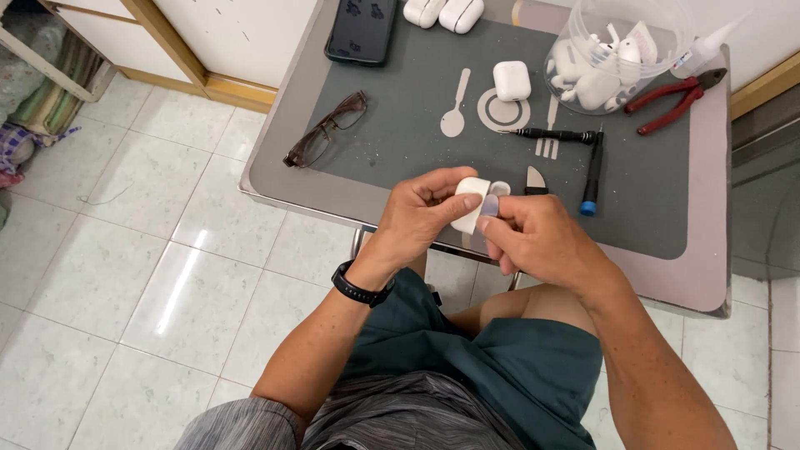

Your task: Using a small pry tool to open the plastic housing of an earbud charging case for repair.

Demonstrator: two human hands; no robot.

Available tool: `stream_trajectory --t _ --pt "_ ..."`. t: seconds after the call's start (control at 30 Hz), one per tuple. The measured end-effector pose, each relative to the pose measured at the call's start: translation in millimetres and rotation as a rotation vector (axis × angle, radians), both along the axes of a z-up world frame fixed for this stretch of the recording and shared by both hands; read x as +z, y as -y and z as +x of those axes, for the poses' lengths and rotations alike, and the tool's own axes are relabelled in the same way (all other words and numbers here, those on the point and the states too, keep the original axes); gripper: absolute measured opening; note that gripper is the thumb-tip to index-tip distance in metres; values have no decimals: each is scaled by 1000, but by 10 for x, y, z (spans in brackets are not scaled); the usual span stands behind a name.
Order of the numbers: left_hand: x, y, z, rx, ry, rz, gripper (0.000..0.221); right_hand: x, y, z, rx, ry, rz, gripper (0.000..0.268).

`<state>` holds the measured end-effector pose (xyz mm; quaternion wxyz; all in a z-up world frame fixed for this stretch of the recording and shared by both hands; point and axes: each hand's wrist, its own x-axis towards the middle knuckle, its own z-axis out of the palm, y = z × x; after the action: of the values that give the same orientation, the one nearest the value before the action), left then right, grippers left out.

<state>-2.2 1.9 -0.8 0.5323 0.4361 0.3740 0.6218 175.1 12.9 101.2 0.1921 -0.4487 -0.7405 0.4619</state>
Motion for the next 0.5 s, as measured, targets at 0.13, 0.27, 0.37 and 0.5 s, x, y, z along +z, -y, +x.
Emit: stream_trajectory --t 0.13,0.27,0.37,0.5 --pt "37 -29 -23 -14 18 27 41 -297 -48 8 14 -87 196 32" --pt "76 -36 -78 -63 -65 22 40 -653 -83 58 -56 -117 417 36" --pt "95 -67 -34 -38 -105 -10 44 -656 -80 29 -73 -47 591 39" --pt "147 -80 41 39 -96 -75 50 -577 -45 -16 -92 63 746 39"
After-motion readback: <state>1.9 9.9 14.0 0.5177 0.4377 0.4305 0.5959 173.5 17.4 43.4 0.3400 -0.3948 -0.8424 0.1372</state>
